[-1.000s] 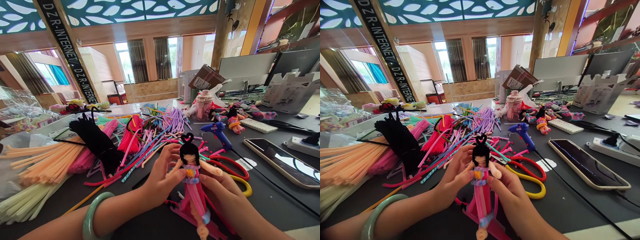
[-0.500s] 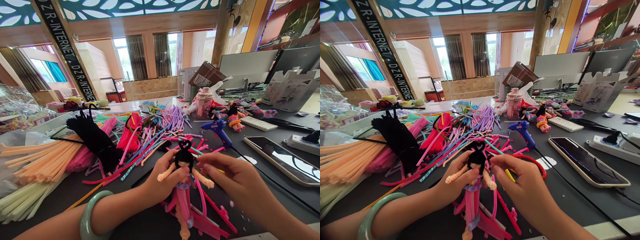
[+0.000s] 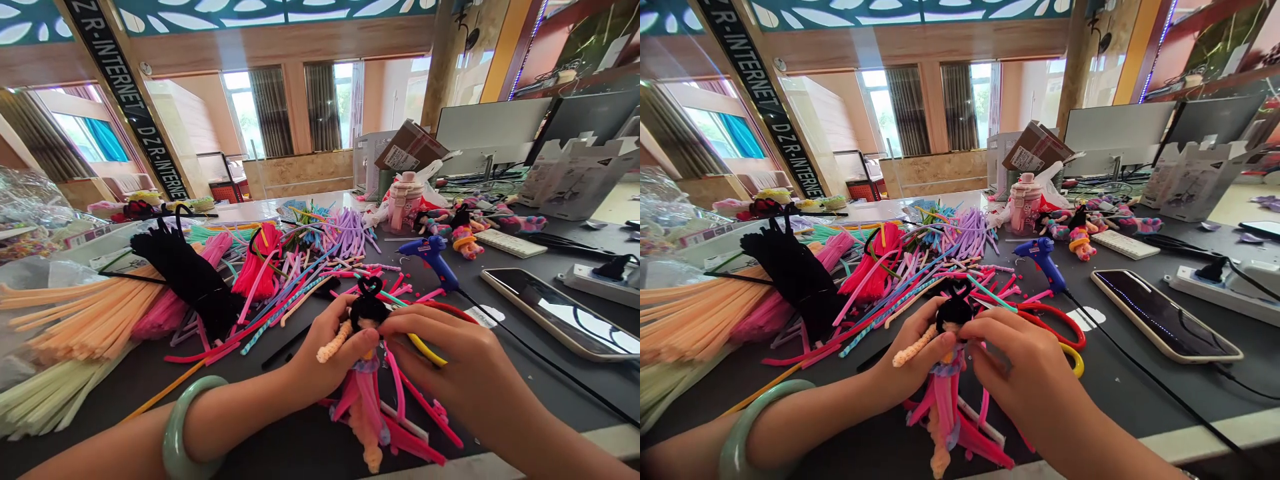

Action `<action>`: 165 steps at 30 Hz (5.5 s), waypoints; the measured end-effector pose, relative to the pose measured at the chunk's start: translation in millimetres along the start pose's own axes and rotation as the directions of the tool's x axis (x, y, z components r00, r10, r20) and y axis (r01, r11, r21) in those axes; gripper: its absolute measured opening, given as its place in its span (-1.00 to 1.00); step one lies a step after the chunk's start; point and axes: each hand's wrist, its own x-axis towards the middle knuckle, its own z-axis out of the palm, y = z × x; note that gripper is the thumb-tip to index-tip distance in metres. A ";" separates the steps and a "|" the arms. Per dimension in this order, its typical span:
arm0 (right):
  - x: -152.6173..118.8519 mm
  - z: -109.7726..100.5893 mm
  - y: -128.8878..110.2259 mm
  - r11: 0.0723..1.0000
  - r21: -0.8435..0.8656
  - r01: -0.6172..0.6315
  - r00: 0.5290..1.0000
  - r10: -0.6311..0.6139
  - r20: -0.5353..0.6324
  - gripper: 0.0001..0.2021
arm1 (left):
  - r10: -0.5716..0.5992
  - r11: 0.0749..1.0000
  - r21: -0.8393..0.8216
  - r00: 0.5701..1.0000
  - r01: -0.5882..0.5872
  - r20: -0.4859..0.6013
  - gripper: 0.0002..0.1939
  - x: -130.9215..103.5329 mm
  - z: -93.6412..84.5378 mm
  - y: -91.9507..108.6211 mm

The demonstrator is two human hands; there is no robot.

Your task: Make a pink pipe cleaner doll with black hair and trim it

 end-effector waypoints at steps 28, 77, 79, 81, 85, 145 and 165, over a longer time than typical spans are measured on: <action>-8.4 13.0 14.9 0.880 -0.411 0.238 0.946 -0.306 -0.109 -0.74 | -0.087 0.986 -0.116 0.970 0.116 0.228 -0.02 -2.0 -5.3 0.4; -10.5 7.5 12.8 0.859 -0.422 0.291 0.924 -0.366 -0.108 -0.80 | -0.143 0.948 -0.260 0.976 0.183 0.166 -0.16 -4.5 4.9 11.8; -10.4 6.8 11.3 0.869 -0.410 0.276 0.928 -0.352 -0.123 -0.81 | -0.115 0.951 -0.266 0.978 0.159 0.174 -0.23 -4.4 6.3 13.4; -10.7 6.0 11.0 0.876 -0.398 0.273 0.926 -0.351 -0.138 -0.82 | -0.113 0.945 -0.282 0.975 0.165 0.190 -0.32 -4.2 7.4 13.9; -9.9 6.5 12.9 0.886 -0.376 0.271 0.925 -0.348 -0.155 -0.84 | -0.178 0.932 -0.286 0.970 0.221 0.168 -0.38 -2.3 6.6 12.3; -15.7 11.4 8.7 0.790 -0.506 0.347 0.871 -0.472 -0.140 -0.83 | 0.100 0.974 0.212 0.990 -0.077 -0.102 -0.53 -16.9 16.7 9.5; -5.4 -2.1 10.3 0.704 -0.588 0.399 0.809 -0.572 -0.135 -0.90 | -0.052 0.995 -0.086 0.998 0.055 0.033 -0.44 -14.7 17.6 10.4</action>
